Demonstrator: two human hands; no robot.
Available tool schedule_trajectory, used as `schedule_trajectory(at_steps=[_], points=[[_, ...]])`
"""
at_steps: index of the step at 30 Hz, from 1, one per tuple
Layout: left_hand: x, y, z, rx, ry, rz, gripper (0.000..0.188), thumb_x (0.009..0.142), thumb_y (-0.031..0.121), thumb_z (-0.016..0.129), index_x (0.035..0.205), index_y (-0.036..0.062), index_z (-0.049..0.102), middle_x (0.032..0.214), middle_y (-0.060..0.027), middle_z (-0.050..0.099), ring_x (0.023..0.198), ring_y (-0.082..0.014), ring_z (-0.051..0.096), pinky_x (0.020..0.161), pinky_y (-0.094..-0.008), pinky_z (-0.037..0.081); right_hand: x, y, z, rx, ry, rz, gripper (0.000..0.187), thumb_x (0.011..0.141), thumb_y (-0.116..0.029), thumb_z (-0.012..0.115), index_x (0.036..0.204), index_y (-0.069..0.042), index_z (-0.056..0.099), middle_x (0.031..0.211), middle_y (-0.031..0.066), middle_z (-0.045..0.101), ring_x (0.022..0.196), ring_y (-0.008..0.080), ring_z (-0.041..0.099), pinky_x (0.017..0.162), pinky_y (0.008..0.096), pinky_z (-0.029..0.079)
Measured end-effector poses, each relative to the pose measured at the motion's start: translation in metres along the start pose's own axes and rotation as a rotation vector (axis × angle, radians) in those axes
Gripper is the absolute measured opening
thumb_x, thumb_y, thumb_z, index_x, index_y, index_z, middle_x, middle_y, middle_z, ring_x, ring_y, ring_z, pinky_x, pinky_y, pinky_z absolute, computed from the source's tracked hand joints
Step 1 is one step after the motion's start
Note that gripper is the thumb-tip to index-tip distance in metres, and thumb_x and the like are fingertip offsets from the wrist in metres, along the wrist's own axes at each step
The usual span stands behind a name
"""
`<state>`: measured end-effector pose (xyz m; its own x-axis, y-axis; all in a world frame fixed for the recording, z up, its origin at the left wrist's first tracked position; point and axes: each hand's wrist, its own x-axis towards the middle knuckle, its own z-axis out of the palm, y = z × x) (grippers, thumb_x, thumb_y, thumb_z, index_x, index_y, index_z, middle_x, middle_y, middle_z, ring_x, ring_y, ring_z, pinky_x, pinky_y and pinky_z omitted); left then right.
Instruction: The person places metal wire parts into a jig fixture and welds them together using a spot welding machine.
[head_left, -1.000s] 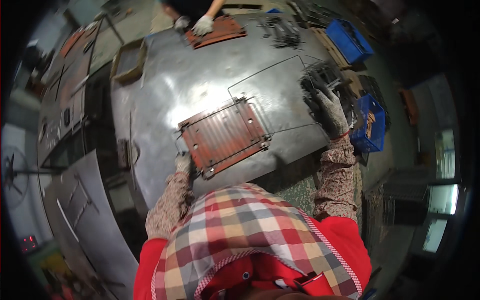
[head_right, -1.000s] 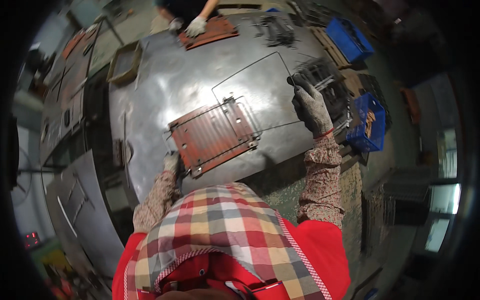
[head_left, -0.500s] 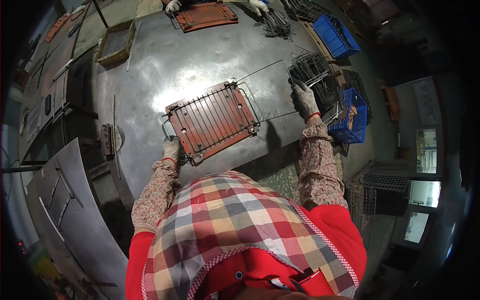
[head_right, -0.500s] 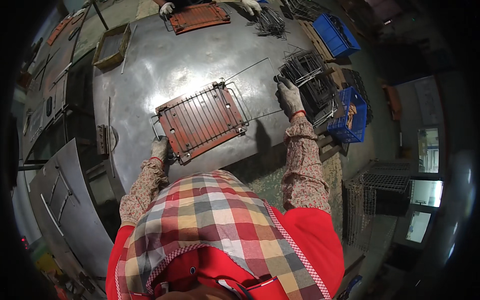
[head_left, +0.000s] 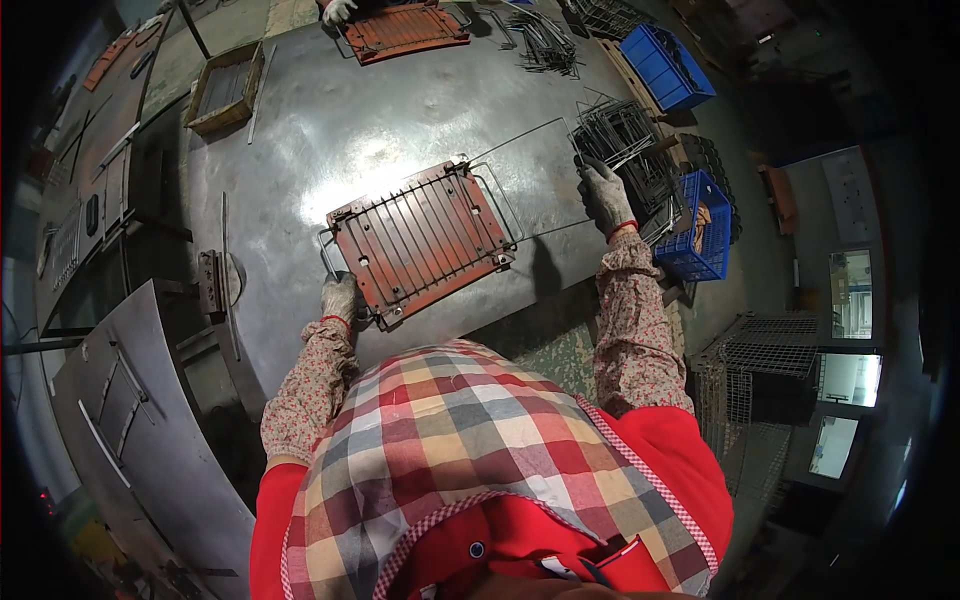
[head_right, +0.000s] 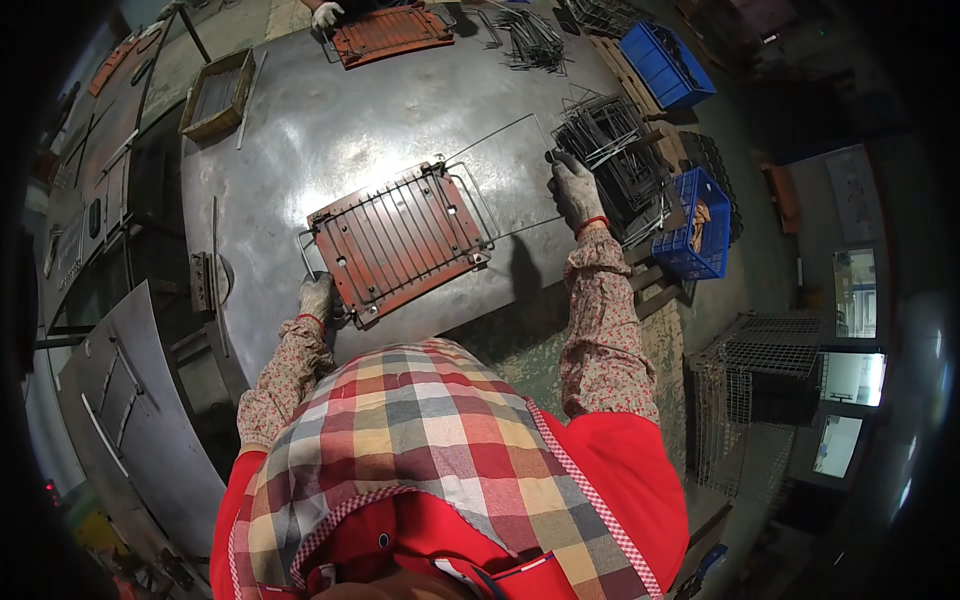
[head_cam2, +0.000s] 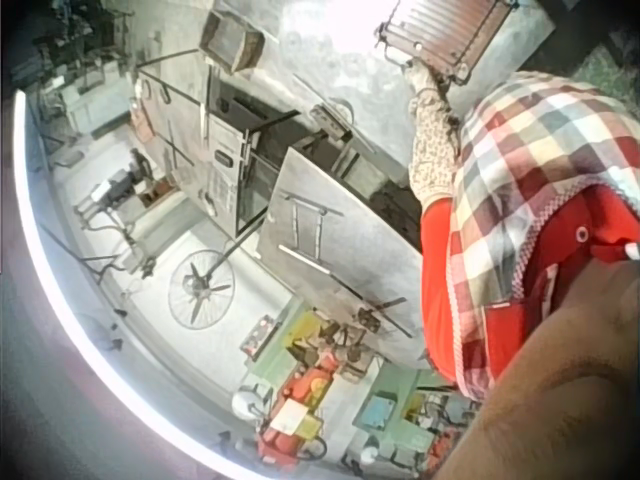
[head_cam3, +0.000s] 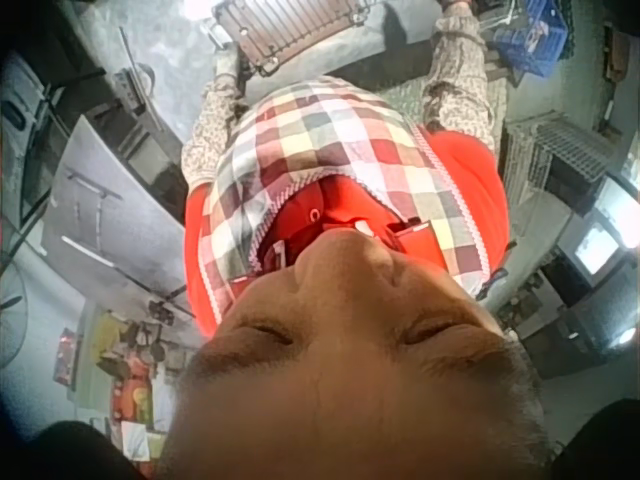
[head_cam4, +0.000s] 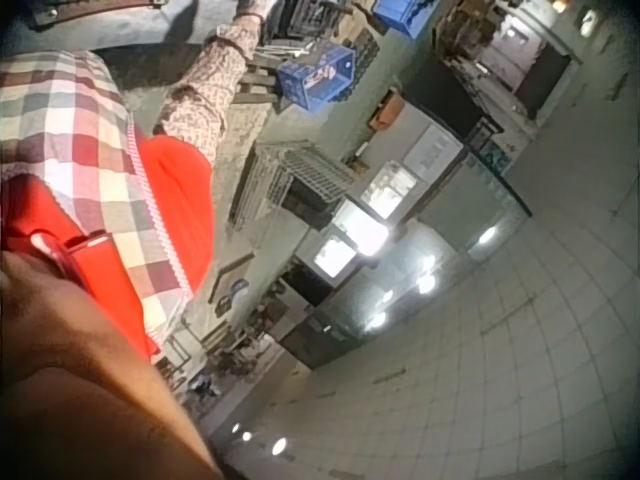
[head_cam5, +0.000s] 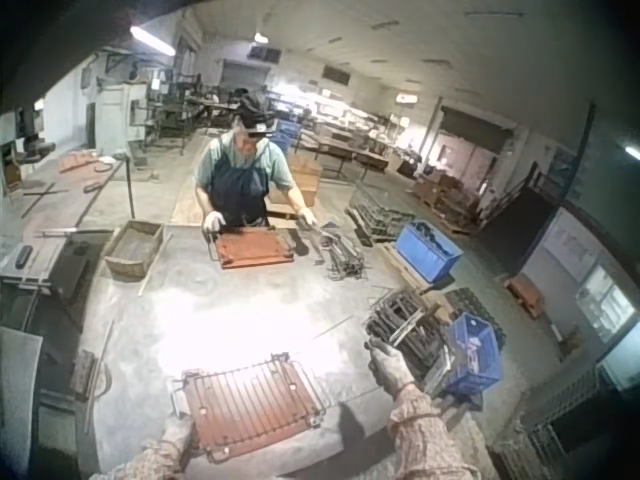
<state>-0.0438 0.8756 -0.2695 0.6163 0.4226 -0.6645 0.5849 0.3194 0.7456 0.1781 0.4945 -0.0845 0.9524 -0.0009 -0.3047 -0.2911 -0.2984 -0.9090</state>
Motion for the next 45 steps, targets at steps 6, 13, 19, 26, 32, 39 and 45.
schedule_trajectory(at_steps=[6,13,19,26,32,39,45], points=[[0.005,-0.009,-0.003,0.117,0.042,0.066,0.018,0.09,0.023,0.053,0.094,0.0049,0.051,0.062,-0.0067,0.052,0.043,-0.0197,0.052,0.038,-0.0357,0.042,0.002,0.007,-0.002,0.007,0.043,0.048,0.032,0.09,-0.025,0.052,0.118,-0.013,0.061,0.067,-0.0031,0.052,0.05,0.0058,0.042,0.042,0.0211,0.033],[0.0,-0.006,-0.002,0.14,0.004,0.103,0.022,0.089,0.025,0.053,0.098,0.0043,0.051,0.067,-0.0095,0.056,0.046,-0.0219,0.055,0.038,-0.0368,0.046,-0.019,-0.019,0.024,-0.273,0.024,-0.212,0.032,0.09,-0.018,0.052,0.117,-0.005,0.062,0.074,0.0024,0.059,0.059,0.0101,0.051,0.054,0.0247,0.043],[0.0,-0.006,-0.003,0.12,0.003,0.1,0.021,0.089,0.024,0.053,0.098,0.0046,0.051,0.066,-0.0085,0.055,0.046,-0.0211,0.054,0.039,-0.0362,0.046,-0.025,-0.047,0.038,-0.483,0.047,-0.341,0.033,0.091,-0.019,0.052,0.118,-0.001,0.059,0.084,0.0089,0.063,0.067,0.0137,0.058,0.064,0.028,0.048],[0.005,-0.01,-0.005,0.137,0.004,0.104,0.023,0.089,0.025,0.054,0.098,0.0033,0.054,0.066,-0.0075,0.056,0.049,-0.0199,0.058,0.042,-0.035,0.047,-0.015,-0.029,0.044,-0.572,0.1,-0.368,0.033,0.09,-0.023,0.052,0.115,-0.004,0.061,0.099,0.0173,0.066,0.084,0.0291,0.064,0.076,0.0369,0.05],[-0.004,-0.001,-0.002,0.162,0.011,0.086,0.022,0.089,0.024,0.054,0.097,0.0036,0.053,0.065,-0.0074,0.056,0.048,-0.0201,0.058,0.042,-0.0344,0.047,-0.034,-0.037,0.053,-0.829,0.237,-0.49,0.032,0.091,-0.028,0.05,0.117,-0.01,0.059,0.105,0.0192,0.064,0.098,0.0375,0.06,0.084,0.0429,0.049],[0.008,-0.013,-0.005,0.149,-0.012,0.112,0.021,0.09,0.023,0.053,0.098,0.0037,0.051,0.065,-0.0077,0.054,0.046,-0.0204,0.054,0.039,-0.0353,0.045,-0.046,-0.043,0.061,-0.977,0.285,-0.36,0.032,0.092,-0.033,0.048,0.12,-0.02,0.056,0.1,0.0196,0.065,0.092,0.0404,0.062,0.079,0.0482,0.05],[0.007,-0.011,-0.005,0.159,-0.005,0.137,0.02,0.09,0.022,0.053,0.098,0.0035,0.05,0.064,-0.0082,0.053,0.043,-0.0205,0.052,0.037,-0.0359,0.043,-0.057,-0.043,0.073,-1.07,0.292,-0.311,0.034,0.094,-0.033,0.045,0.125,-0.021,0.052,0.096,0.0192,0.066,0.09,0.0396,0.063,0.079,0.0492,0.05]])
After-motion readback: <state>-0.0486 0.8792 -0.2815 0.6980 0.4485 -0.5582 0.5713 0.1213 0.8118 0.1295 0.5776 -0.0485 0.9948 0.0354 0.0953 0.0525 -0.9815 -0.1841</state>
